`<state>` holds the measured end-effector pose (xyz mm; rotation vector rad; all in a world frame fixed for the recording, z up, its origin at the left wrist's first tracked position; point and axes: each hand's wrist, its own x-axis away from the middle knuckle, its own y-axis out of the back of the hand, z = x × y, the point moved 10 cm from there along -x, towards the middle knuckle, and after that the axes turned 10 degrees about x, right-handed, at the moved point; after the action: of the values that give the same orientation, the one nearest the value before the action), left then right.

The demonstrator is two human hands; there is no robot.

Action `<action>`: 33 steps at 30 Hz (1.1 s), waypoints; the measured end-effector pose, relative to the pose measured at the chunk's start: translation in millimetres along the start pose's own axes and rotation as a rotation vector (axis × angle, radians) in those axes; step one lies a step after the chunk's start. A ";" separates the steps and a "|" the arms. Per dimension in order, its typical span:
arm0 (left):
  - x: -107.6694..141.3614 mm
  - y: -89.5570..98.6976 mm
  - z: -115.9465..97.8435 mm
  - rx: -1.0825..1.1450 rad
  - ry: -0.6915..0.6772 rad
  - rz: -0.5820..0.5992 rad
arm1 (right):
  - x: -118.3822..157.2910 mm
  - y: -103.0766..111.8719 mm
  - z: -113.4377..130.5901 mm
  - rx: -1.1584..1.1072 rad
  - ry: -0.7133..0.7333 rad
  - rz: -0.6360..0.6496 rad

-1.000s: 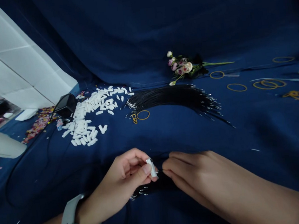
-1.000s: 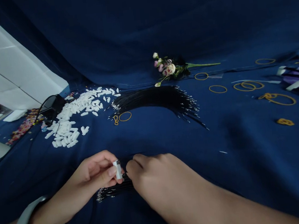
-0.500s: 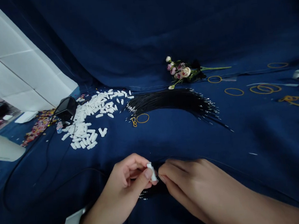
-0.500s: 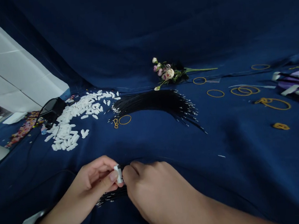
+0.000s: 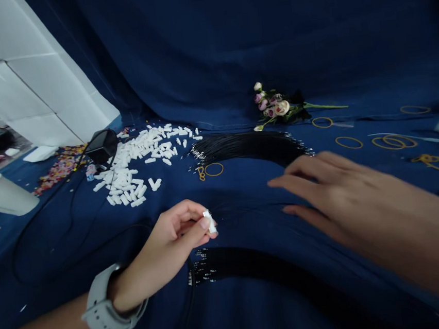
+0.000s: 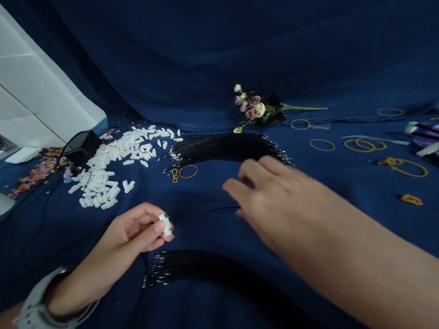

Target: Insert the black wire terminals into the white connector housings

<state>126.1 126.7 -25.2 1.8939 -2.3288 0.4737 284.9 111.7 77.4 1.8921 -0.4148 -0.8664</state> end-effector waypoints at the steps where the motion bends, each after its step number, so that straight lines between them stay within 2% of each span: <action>1: -2.2 2.0 2.8 0.001 0.022 -0.007 | -0.2 2.8 1.2 0.037 -0.006 -0.034; 3: -5.2 3.2 7.0 0.000 0.043 -0.003 | -0.3 1.4 21.1 -0.019 0.026 -0.059; 5: -6.3 2.8 9.9 -0.008 0.050 0.011 | 1.6 -11.1 59.3 -0.225 0.134 0.012; 6: -6.4 2.1 10.9 -0.014 0.052 0.023 | 3.2 -18.5 74.0 -0.243 0.139 0.044; 8: -6.2 0.4 12.3 -0.028 0.052 0.047 | 7.0 -32.5 91.2 -0.281 0.096 0.093; 10: -6.0 0.3 12.7 -0.030 0.046 0.053 | 11.1 -41.9 96.6 -0.335 0.060 0.114; 21: -5.5 -4.4 0.5 -0.064 -0.059 0.085 | 10.8 -56.5 50.6 -0.682 -0.266 0.161; 24: -6.3 -5.0 -0.3 -0.071 -0.049 0.073 | 8.6 -55.3 45.6 -0.756 -0.292 0.125; 29: -4.6 -4.5 2.1 -0.057 -0.034 0.070 | 6.7 -46.4 32.1 -0.737 -0.341 0.006; 33: -4.0 -4.3 1.7 -0.065 -0.055 0.082 | 7.6 -45.9 29.6 -0.733 -0.362 -0.001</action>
<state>131.3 129.2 -27.2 1.8114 -2.4321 0.3533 265.1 109.5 26.1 1.0666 -0.2565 -1.1720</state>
